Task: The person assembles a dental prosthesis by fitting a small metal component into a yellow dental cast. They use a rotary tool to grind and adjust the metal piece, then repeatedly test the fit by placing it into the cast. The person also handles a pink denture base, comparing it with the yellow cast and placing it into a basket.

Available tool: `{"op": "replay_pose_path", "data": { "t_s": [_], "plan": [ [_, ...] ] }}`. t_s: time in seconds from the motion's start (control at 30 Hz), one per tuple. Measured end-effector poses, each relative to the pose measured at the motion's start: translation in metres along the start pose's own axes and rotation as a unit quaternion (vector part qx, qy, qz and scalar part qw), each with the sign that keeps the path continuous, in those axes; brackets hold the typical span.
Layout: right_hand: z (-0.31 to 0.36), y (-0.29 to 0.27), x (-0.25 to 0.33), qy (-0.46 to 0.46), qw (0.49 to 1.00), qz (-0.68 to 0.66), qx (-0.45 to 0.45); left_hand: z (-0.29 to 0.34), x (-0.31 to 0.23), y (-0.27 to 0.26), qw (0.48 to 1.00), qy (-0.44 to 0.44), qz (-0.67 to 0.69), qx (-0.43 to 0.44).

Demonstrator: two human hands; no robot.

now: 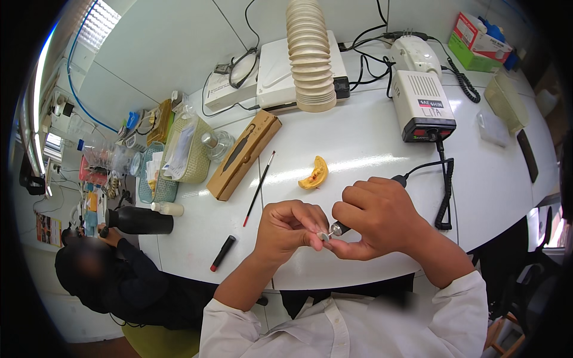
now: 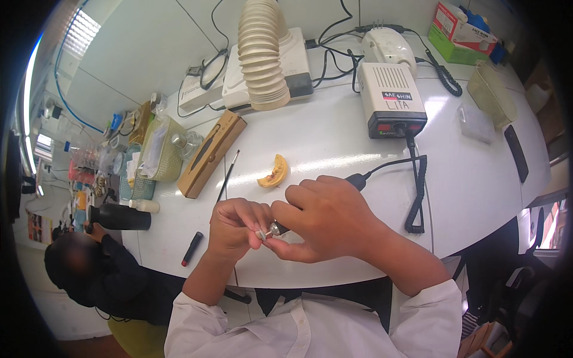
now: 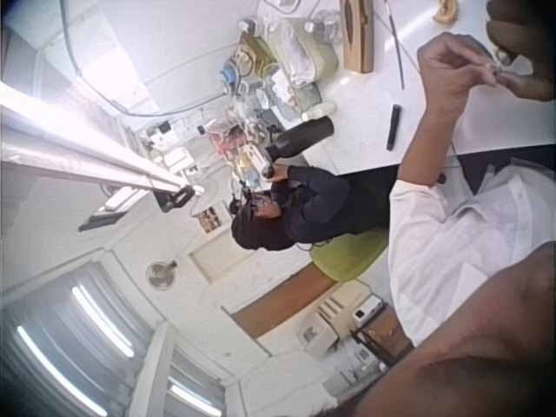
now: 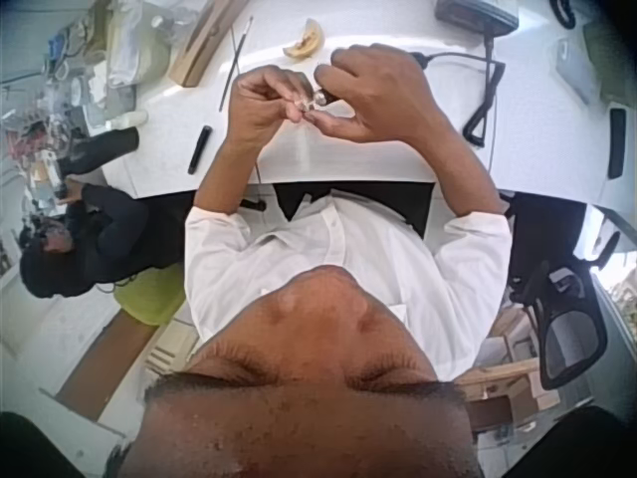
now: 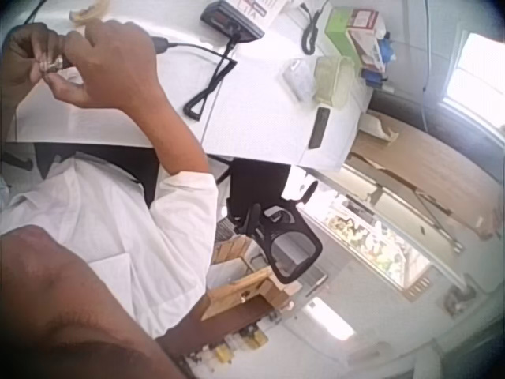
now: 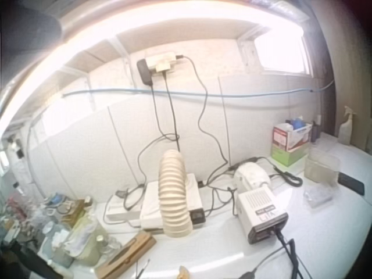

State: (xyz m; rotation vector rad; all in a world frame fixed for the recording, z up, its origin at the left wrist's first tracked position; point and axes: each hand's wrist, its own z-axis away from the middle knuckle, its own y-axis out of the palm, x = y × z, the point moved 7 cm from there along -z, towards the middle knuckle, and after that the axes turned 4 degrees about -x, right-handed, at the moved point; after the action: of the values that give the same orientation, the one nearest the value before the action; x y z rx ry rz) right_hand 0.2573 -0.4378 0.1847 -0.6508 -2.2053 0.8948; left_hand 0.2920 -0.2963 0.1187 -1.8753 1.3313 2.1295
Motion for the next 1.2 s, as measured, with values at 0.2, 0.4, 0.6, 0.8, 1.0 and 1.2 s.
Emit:
{"op": "replay_pose_path", "data": {
  "t_s": [0.2,0.4,0.6,0.8,1.0,1.2],
  "plan": [
    [0.0,-0.005,0.004,-0.042,0.996,-0.033,-0.069,-0.004,0.003,-0.007,0.999,-0.036,0.016,-0.038],
    [0.008,-0.002,0.013,-0.096,0.985,-0.013,-0.143,-0.003,0.009,-0.01,0.997,-0.036,0.041,-0.052],
    [0.01,-0.011,0.023,-0.129,0.976,0.025,-0.176,-0.002,0.007,-0.006,0.998,-0.016,0.055,-0.02],
    [-0.002,-0.009,-0.021,0.17,0.982,-0.078,0.006,-0.006,0.007,-0.006,0.997,-0.04,0.022,-0.068],
    [0.023,0.014,-0.079,0.348,0.93,0.088,0.081,-0.011,0.008,-0.017,0.998,-0.014,-0.056,-0.04],
    [0.021,0.032,-0.085,0.306,0.933,0.152,0.111,-0.014,0.008,-0.023,0.993,-0.019,-0.109,-0.047]
  ]
}}
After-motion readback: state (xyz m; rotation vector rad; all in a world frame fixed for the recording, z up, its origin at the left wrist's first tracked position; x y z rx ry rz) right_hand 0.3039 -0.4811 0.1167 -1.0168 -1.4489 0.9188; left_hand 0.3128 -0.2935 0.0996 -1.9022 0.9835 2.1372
